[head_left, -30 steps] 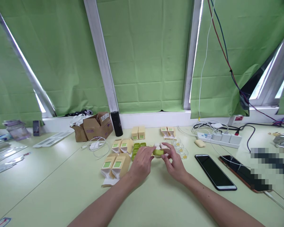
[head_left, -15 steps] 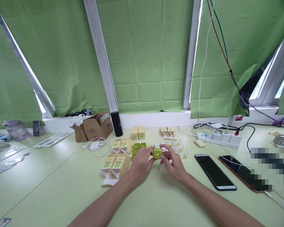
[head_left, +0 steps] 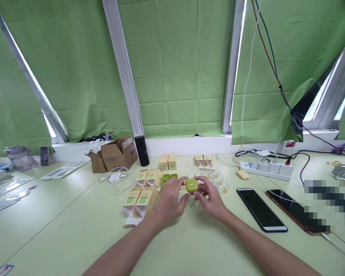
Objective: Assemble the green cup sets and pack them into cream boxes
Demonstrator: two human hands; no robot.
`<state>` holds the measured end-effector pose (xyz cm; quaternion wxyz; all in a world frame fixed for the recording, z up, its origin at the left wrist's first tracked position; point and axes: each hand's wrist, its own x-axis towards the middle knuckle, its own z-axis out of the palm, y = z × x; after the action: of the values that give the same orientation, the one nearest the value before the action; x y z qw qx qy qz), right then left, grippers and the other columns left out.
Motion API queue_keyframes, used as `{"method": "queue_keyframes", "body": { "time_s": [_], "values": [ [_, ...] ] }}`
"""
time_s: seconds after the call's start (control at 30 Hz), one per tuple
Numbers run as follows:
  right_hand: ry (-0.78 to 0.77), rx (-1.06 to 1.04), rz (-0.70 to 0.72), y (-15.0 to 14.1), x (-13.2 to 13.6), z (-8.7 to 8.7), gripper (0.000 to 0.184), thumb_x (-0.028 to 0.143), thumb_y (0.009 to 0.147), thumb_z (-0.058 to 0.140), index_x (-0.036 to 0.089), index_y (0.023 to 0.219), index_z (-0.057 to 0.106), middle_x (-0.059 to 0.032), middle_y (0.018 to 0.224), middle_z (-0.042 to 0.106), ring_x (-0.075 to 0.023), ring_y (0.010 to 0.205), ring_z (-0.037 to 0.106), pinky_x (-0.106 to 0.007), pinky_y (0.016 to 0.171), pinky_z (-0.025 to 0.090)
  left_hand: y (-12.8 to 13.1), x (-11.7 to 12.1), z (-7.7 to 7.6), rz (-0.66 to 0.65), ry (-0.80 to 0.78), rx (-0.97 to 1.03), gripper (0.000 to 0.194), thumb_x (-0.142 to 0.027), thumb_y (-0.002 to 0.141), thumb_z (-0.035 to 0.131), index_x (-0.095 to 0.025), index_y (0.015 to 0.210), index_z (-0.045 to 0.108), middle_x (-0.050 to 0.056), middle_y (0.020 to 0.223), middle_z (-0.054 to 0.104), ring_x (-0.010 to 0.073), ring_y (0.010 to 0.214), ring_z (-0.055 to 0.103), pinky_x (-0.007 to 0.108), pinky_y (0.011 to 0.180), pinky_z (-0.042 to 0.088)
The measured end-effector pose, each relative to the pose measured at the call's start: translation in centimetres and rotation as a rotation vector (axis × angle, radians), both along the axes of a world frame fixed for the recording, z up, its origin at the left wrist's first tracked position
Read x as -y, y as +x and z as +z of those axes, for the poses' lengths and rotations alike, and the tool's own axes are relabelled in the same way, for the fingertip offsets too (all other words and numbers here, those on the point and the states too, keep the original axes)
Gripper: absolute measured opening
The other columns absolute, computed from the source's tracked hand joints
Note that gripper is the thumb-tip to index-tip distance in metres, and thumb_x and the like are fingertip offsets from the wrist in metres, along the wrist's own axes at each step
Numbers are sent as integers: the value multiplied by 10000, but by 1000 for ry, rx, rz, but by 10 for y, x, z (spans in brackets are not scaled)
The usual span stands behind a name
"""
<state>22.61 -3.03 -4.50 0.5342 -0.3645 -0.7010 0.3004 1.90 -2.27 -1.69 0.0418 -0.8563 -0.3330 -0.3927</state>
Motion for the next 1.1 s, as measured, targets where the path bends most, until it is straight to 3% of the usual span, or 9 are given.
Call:
{"method": "queue_keyframes", "body": {
  "time_s": [0.17,0.53,0.73,0.83,0.9,1.0,1.1],
  "values": [
    [-26,-36,15,1,-1,-1,342,337,961,600,242,1273,499,14,784,710,-172,644,676,-294,618,526,-1,-2,4,-19,50,23,556,-104,986,508,-220,1518,396,149,1279,645,307,1182,553,527,990,522],
    [-31,11,42,-2,1,2,293,394,982,595,246,1226,527,42,716,635,-166,623,639,-273,576,501,3,3,7,-3,164,-130,543,-21,924,540,-272,1405,557,140,1329,603,310,1224,540,510,987,550],
    [93,103,-121,2,-1,0,290,413,1031,534,247,1270,548,-20,857,691,-198,750,666,-296,603,522,2,-4,4,-59,-6,96,465,-49,915,572,-244,1336,562,129,1291,613,300,1256,561,530,1058,523],
    [264,341,-252,5,-3,-2,173,283,1016,526,242,1156,619,-71,970,712,-252,906,658,-380,738,558,1,-10,2,-35,-152,314,436,-91,898,632,-252,1298,570,108,1287,625,281,1245,589,497,1051,532],
    [387,542,-268,4,-3,-2,172,188,974,547,234,1094,660,-104,1099,719,-301,1082,628,-466,899,547,0,-13,1,-11,-267,447,422,-119,885,666,-250,1278,585,99,1285,641,253,1173,636,452,1005,557],
    [476,756,-256,-3,-1,-2,295,131,917,600,222,1185,683,-125,1349,666,-356,1353,505,-564,1123,427,0,-18,1,-17,-421,595,409,-184,882,706,-230,1273,591,101,1282,665,217,1083,680,406,966,573],
    [474,879,-255,-14,0,-3,388,176,933,612,199,1319,647,-130,1515,576,-368,1484,396,-593,1221,311,0,-24,-1,-96,-511,712,436,-225,857,741,-202,1262,581,116,1273,666,223,1125,681,391,983,570]
  ]
}}
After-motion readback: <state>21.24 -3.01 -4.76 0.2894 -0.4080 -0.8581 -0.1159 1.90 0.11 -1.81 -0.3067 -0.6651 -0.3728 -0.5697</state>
